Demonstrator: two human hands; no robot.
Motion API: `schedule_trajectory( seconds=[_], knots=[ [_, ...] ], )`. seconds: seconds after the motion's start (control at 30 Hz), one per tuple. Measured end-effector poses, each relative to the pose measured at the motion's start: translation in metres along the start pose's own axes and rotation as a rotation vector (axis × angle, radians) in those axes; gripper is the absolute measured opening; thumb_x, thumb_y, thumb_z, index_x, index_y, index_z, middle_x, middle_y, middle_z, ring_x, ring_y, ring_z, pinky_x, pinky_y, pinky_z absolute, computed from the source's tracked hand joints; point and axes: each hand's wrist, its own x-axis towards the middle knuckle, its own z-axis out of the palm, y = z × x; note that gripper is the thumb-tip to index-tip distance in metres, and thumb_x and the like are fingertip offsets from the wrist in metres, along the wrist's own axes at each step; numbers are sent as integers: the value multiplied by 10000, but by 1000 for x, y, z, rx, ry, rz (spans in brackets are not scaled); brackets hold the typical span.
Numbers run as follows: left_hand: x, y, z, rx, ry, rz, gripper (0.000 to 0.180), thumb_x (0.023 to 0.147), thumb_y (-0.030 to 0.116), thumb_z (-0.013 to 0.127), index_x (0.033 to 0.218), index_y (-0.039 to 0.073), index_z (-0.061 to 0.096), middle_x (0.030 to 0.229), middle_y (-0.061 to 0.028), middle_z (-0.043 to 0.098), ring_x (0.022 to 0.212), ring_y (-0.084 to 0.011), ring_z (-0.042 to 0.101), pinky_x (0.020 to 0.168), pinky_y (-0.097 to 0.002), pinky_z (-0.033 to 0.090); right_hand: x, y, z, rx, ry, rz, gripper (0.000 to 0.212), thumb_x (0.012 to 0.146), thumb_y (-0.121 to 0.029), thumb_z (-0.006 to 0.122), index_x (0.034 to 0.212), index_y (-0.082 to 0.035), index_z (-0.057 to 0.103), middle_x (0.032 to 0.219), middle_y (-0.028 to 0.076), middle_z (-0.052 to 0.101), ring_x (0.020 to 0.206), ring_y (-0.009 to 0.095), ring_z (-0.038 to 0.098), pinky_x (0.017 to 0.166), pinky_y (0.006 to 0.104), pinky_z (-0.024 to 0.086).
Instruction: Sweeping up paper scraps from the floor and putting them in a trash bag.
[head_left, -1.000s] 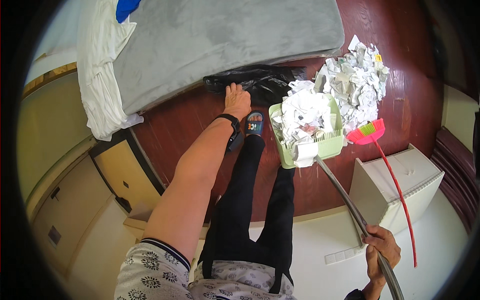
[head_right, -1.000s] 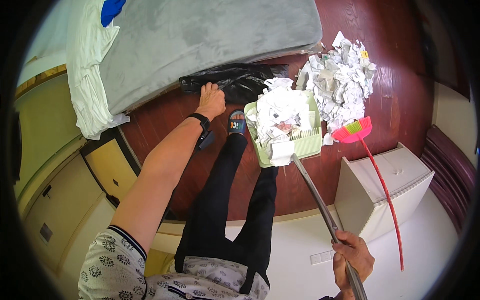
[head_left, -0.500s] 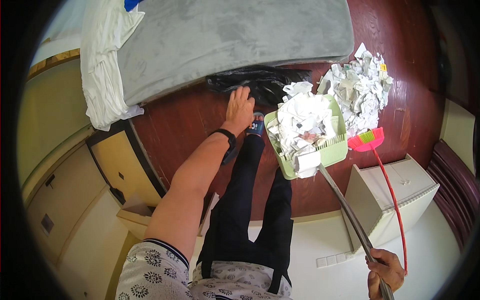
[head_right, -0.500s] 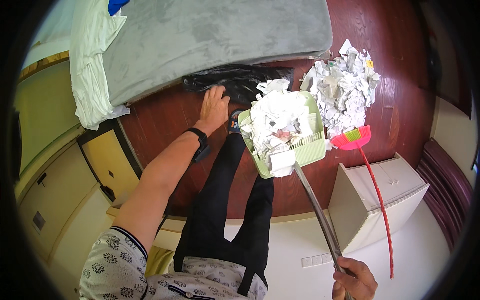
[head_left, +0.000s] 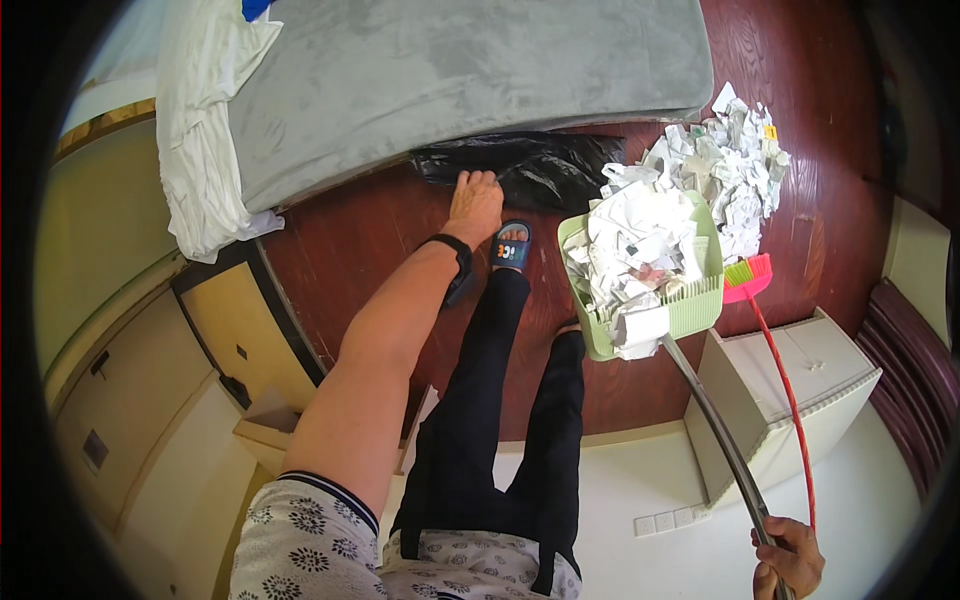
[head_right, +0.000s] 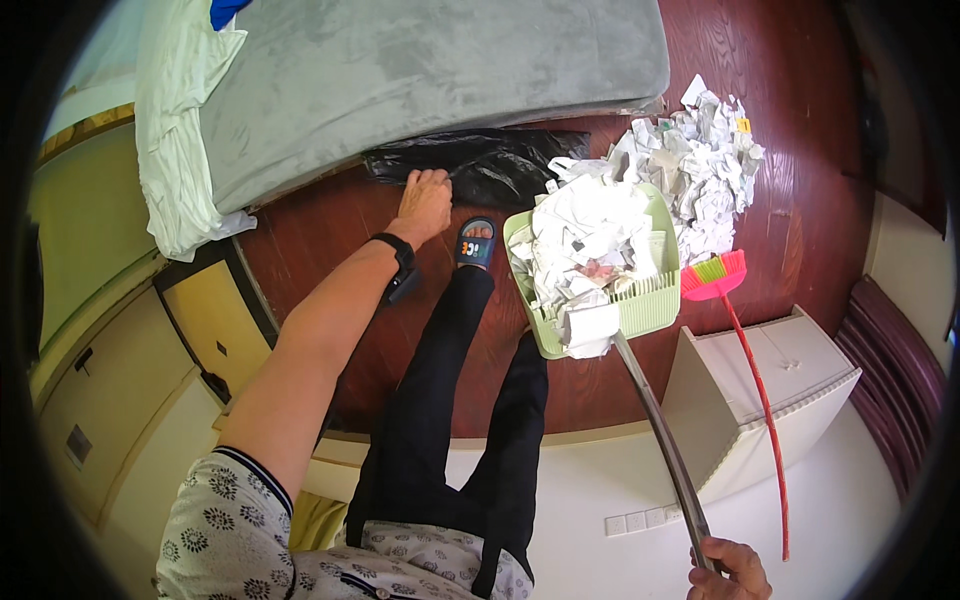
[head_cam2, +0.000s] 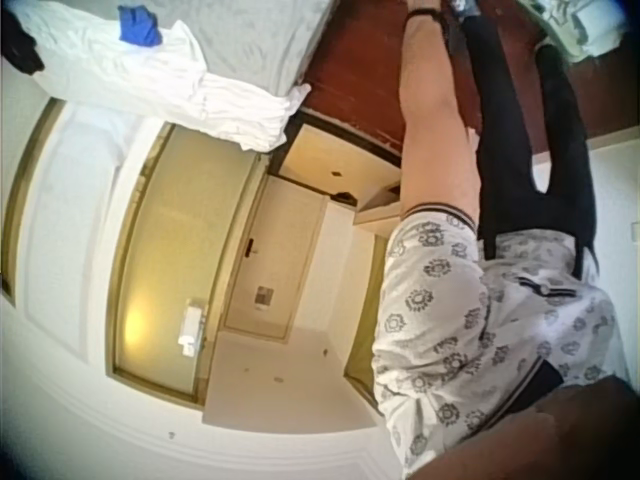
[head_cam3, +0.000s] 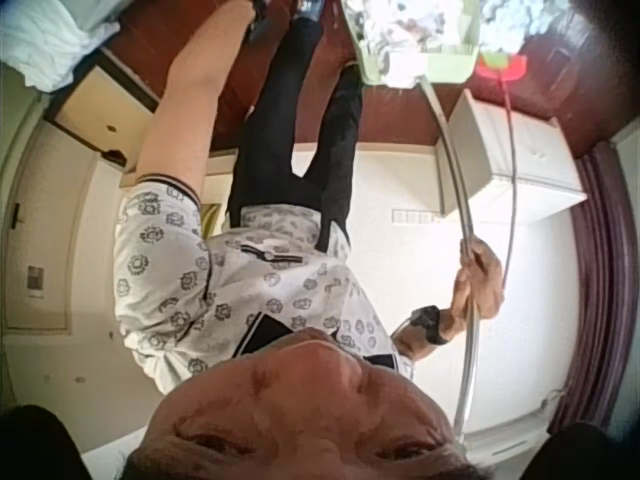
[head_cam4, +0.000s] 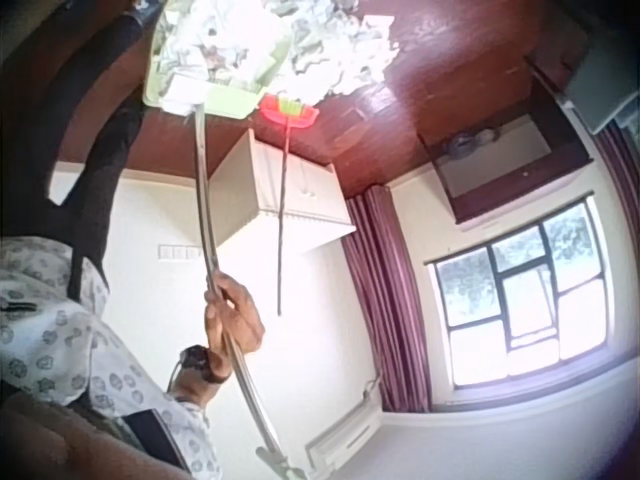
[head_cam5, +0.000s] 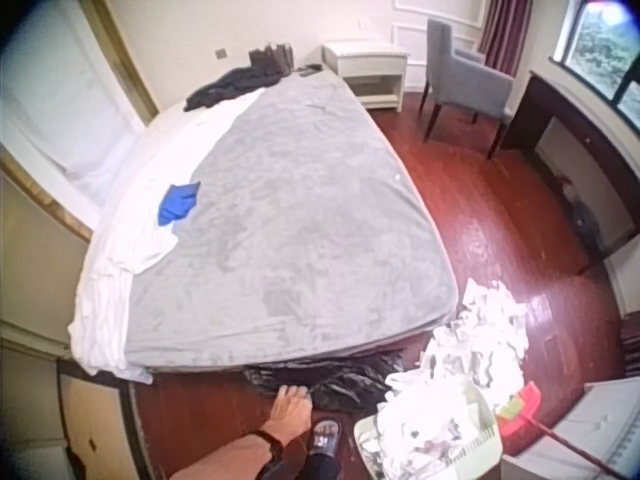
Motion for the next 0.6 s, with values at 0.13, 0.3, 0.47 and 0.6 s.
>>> schedule_trajectory(
  seconds=[0.13, 0.3, 0.47, 0.6],
  knots=[
    [-30, 24, 4, -107, -9, 164, 265, 746, 161, 689, 963, 10, 698, 1054, -109, 632, 1071, -273, 571, 994, -427, 382, 3, 8, -1, -36, -11, 24, 235, 1006, -163, 578, 894, 31, 644, 1047, 226, 691, 855, 244, 693, 668, 331, 617],
    [-71, 58, -1, -76, -199, 325, 235, 713, 106, 705, 927, 12, 731, 1113, -98, 654, 1104, -248, 572, 1060, -407, 341, 16, 27, -7, -27, -53, -59, 254, 1019, -176, 564, 894, 29, 645, 1053, 224, 690, 855, 238, 694, 676, 322, 618],
    [-88, 82, 16, -64, -290, 342, 235, 665, 118, 782, 895, 75, 782, 1081, -87, 662, 1093, -255, 584, 1151, -492, 279, 24, 36, -4, 14, -50, -76, 143, 967, -91, 612, 924, 36, 663, 1067, 226, 687, 867, 277, 696, 687, 344, 612],
    [-90, 103, 11, -42, -321, 350, 227, 675, 131, 775, 894, 68, 780, 1058, -79, 668, 1094, -258, 589, 1143, -496, 285, 28, 45, 4, 24, -18, 35, 245, 924, -229, 650, 861, 6, 676, 975, 232, 690, 767, 275, 708, 684, 336, 568]
  ],
)
